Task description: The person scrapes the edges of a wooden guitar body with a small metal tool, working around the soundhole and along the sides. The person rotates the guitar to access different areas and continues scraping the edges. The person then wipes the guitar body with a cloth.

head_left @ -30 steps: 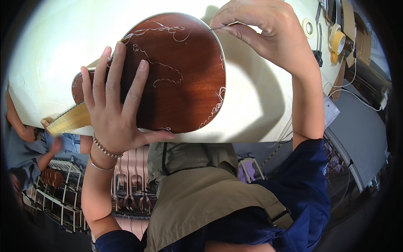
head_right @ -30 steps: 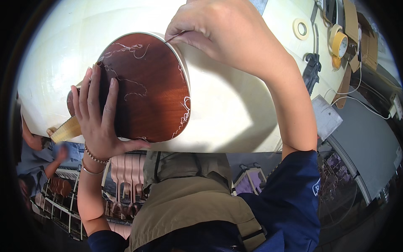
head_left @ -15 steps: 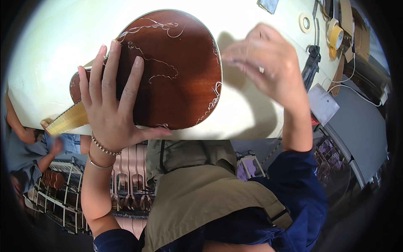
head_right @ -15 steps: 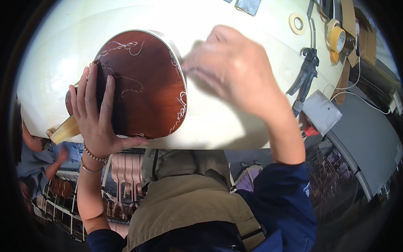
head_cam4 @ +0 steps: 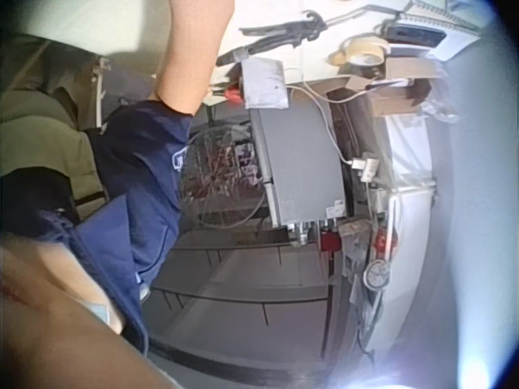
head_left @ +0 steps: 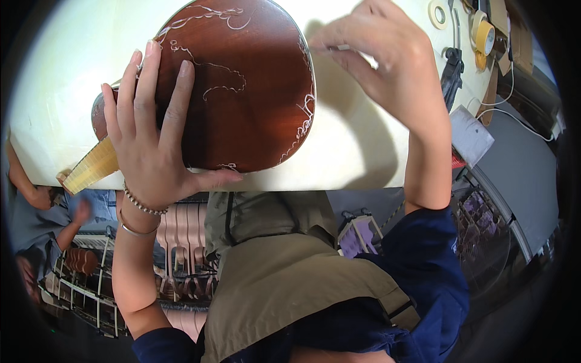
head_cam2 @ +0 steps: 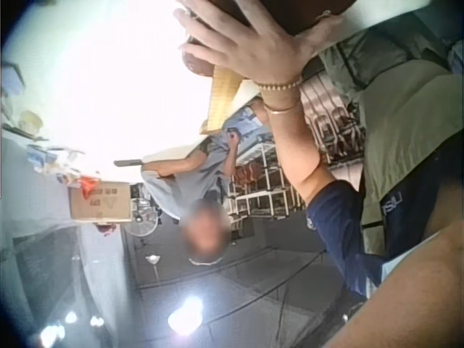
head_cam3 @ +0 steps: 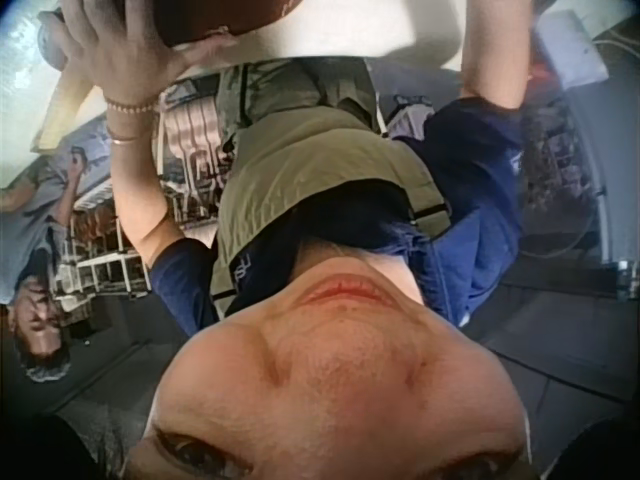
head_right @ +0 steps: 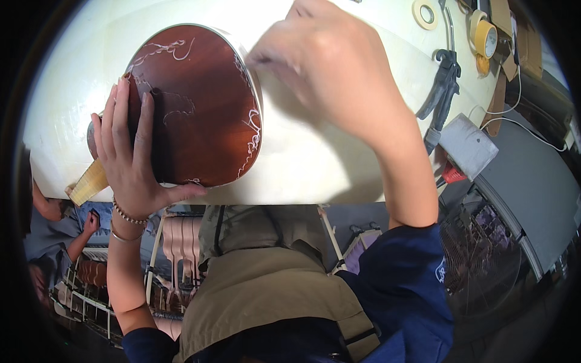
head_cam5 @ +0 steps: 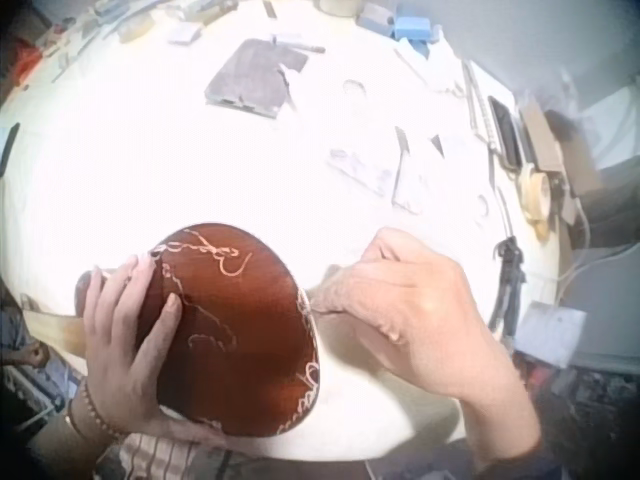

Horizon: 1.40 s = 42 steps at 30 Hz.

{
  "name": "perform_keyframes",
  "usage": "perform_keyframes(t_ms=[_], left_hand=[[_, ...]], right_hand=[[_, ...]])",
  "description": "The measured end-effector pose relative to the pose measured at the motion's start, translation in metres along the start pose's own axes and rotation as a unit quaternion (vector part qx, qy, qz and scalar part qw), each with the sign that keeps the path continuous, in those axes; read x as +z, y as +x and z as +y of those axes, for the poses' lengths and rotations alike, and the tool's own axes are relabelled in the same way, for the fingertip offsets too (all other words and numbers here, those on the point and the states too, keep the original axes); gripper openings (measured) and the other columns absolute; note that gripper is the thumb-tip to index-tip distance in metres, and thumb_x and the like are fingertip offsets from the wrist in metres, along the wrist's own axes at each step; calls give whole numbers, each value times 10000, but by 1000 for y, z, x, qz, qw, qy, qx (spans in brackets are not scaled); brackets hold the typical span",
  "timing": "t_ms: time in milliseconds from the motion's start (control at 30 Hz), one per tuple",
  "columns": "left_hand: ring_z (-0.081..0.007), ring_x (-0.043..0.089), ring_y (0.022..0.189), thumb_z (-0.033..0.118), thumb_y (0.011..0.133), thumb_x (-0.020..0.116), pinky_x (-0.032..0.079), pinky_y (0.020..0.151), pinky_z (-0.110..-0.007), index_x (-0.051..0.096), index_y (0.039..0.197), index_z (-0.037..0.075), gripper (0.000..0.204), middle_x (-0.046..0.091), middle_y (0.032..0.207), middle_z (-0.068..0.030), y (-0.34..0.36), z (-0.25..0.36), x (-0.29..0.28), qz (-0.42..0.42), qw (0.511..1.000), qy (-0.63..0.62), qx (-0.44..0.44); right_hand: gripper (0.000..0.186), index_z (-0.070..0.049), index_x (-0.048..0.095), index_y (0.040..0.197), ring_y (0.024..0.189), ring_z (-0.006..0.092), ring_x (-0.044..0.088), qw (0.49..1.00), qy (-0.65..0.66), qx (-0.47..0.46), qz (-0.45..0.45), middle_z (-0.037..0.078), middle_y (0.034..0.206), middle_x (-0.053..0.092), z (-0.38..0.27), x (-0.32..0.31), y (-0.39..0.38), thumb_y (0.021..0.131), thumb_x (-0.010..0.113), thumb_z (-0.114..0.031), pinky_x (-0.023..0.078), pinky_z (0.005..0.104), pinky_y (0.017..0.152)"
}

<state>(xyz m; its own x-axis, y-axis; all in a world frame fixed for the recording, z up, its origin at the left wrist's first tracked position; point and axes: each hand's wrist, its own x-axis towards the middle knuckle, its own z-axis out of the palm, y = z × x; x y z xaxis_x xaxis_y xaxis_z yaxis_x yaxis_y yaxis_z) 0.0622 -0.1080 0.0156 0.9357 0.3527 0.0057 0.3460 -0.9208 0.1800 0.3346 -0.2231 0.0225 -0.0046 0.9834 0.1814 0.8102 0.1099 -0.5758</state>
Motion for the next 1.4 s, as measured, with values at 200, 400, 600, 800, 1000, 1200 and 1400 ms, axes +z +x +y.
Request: perform_keyframes(t_ms=[200,400,600,800,1000,1200,1400], left_hand=[[-411,351,1376,933,601,483,207,1097,-601,419,1454,54,1226,333,1514,-231,1,1,3,13,1000,-1,5],[-415,355,1372,929,591,498,226,1080,-613,409,1463,61,1233,333,1514,-235,1,1,5,28,999,-11,11],[-428,374,1355,893,570,566,256,1048,-622,403,1465,61,1233,339,1507,-246,3,-4,3,34,999,-19,25],[-428,382,1343,865,562,604,273,1031,-608,395,1471,69,1226,344,1503,-245,1,-4,4,40,999,-18,31],[-420,390,1325,836,539,644,281,1027,-587,388,1477,75,1234,341,1509,-229,5,4,5,52,997,-18,49],[-406,400,1317,785,509,702,302,1017,-562,383,1482,84,1241,340,1515,-215,5,8,5,75,995,-18,63],[-400,398,1322,748,486,743,297,1017,-565,383,1486,105,1242,341,1520,-198,7,7,7,83,994,-29,72]], right_hand=[[137,-112,714,770,661,163,550,994,-46,93,30,-14,745,680,-43,16,-52,652,757,-59,470,283,527],[124,-114,710,773,666,169,553,991,3,129,20,-9,737,678,-49,17,-60,673,760,-59,471,290,538],[136,-139,727,790,667,152,559,994,-27,80,67,-19,732,676,-20,18,-38,679,771,-73,468,279,557],[147,-143,722,777,661,158,569,978,-14,180,108,-16,734,689,-74,40,-77,681,778,-47,473,271,566],[84,-162,742,800,676,209,577,983,-58,151,88,8,682,638,-29,25,-55,725,755,-128,482,324,594],[138,-173,740,811,664,175,569,975,-65,190,97,-13,682,642,-52,33,-75,702,769,-93,479,296,580],[171,-124,727,830,703,187,559,920,-9,345,183,-10,784,700,-122,67,-94,684,753,-39,487,287,632]])
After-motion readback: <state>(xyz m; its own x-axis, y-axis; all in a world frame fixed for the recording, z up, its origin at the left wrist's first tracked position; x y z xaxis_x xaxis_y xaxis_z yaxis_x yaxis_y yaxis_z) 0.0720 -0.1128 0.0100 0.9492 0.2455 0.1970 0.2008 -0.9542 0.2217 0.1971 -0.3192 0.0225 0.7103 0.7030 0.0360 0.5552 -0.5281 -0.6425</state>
